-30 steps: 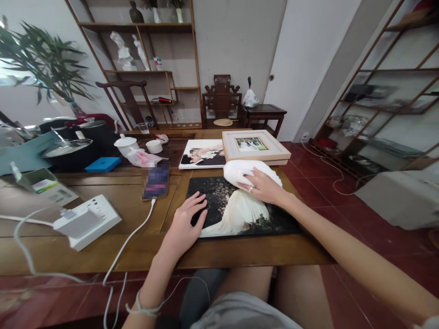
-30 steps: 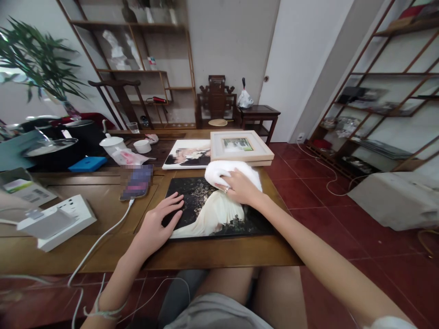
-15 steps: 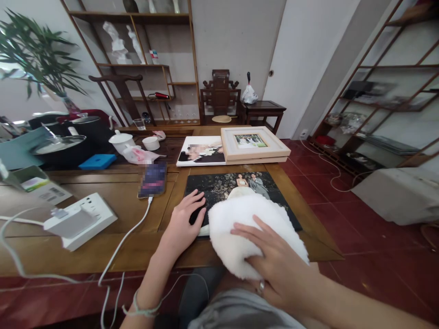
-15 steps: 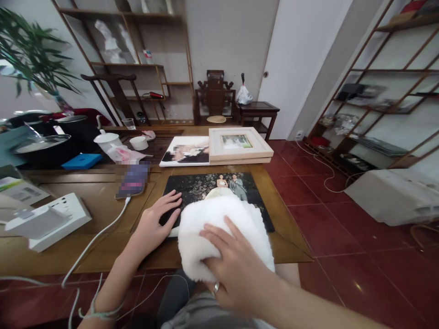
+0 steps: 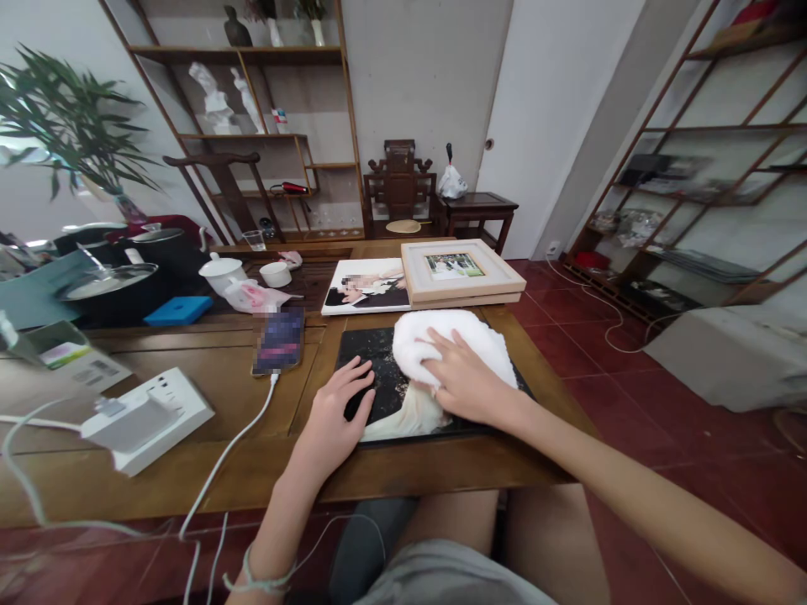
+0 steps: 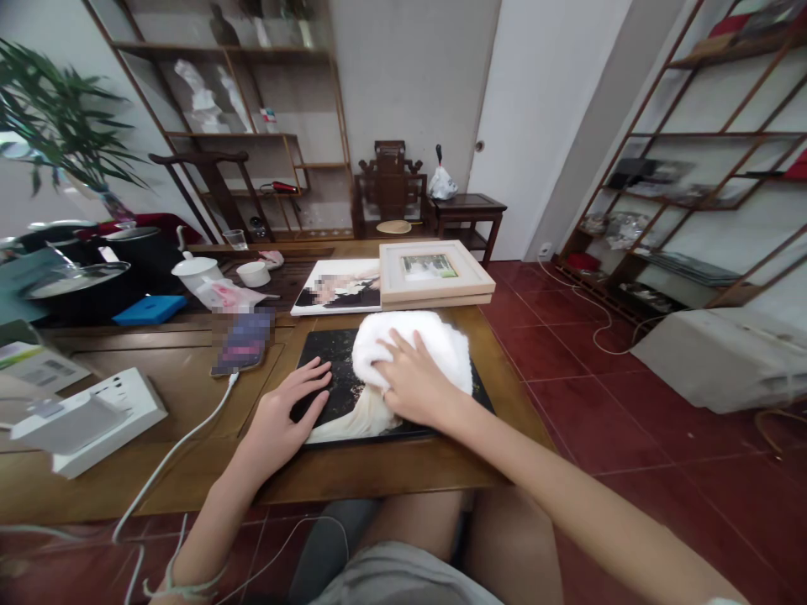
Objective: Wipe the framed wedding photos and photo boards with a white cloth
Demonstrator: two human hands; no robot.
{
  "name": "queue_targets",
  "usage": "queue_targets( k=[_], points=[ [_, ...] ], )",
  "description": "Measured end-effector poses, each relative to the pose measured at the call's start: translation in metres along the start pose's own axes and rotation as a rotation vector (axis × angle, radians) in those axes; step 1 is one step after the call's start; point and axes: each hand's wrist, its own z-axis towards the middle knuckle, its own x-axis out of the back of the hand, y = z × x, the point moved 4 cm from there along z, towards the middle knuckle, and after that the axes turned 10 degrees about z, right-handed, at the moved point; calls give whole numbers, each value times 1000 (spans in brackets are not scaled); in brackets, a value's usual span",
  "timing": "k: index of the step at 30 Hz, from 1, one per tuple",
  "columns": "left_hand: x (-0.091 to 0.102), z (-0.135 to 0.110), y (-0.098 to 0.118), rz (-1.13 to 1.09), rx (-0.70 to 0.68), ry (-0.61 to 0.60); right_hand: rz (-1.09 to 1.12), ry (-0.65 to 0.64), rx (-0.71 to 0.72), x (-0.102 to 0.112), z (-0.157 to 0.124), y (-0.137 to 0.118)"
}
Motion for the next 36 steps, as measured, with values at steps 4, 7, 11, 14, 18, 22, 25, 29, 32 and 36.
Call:
queue_targets(
  k=[4, 7, 11, 14, 18, 22, 25, 29, 32, 36],
  points=[
    [0, 1, 1, 11, -3, -15, 77, -123, 93, -3, -52, -45],
    [0, 1, 1, 20, -2, -23, 140, -194, 165, -3, -79, -66],
    [0, 1, 1, 25, 0, -31, 166, -166, 169, -2, -72, -58],
    [0, 0, 1, 22, -2, -32, 142, -90, 156, -1, -41, -37],
    [1, 0, 1, 12, -2, -24, 79, -2, 161, -2, 8, -9],
    [2, 0, 0, 3, 2, -18, 23, 49, 111, -4, 38, 3],
    [3, 1, 1, 5, 5, -15, 31, 48, 131, -4, 32, -6],
    [4, 2, 3, -3, -7, -34, 104, -38, 223, -5, -8, -32],
    [4, 2, 3, -13, -5, -61, 152, -126, 267, -5, -43, -50],
    [3, 1, 2, -23, 15, -60, 201, -141, 266, -2, -72, -57]
  ],
)
